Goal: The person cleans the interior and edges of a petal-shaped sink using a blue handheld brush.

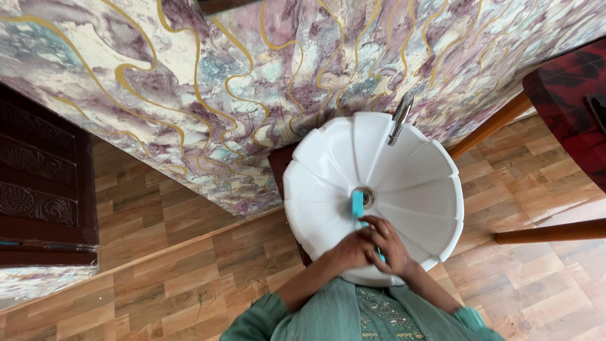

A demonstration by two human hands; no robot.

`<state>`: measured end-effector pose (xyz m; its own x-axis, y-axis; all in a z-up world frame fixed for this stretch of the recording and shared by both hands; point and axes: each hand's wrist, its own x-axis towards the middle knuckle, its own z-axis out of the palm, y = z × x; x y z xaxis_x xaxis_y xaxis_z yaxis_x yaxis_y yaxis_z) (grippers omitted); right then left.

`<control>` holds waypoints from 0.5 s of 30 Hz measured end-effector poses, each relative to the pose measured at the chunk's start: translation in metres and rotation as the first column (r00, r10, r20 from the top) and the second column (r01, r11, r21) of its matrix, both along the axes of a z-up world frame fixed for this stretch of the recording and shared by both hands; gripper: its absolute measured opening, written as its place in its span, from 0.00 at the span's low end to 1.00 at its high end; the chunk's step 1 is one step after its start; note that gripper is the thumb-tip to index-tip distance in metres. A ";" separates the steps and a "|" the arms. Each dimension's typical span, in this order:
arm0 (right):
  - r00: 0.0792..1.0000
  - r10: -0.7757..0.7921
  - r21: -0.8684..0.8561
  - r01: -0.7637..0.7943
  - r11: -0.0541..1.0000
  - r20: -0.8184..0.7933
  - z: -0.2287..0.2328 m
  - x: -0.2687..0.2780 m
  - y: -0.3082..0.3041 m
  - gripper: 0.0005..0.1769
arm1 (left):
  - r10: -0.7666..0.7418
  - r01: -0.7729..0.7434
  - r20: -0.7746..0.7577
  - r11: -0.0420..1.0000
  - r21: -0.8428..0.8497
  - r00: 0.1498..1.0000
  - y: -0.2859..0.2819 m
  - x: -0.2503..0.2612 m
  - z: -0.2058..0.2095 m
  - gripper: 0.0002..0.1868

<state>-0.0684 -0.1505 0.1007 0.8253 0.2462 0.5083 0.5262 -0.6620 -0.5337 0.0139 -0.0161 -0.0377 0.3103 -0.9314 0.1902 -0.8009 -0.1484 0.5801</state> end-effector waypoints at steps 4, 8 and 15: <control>0.997 -0.031 -0.029 0.030 0.999 -0.065 -0.016 0.019 -0.010 0.33 | 0.066 -0.064 0.008 0.993 -0.098 0.998 -0.023 0.020 -0.006 0.13; 0.982 0.032 0.039 -0.025 0.999 -0.185 0.001 -0.009 -0.014 0.33 | 0.079 -0.082 -0.025 0.978 -0.191 0.997 0.004 -0.022 0.042 0.16; 0.999 -0.026 -0.079 0.022 0.997 -0.046 -0.023 0.017 0.004 0.31 | 0.053 -0.057 -0.064 0.997 -0.049 0.997 -0.007 0.000 0.000 0.15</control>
<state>-0.0509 -0.1467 0.0772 0.8541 0.2638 0.4482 0.4850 -0.7152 -0.5032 0.0142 -0.0232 -0.0373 0.3737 -0.9023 0.2151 -0.7540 -0.1604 0.6369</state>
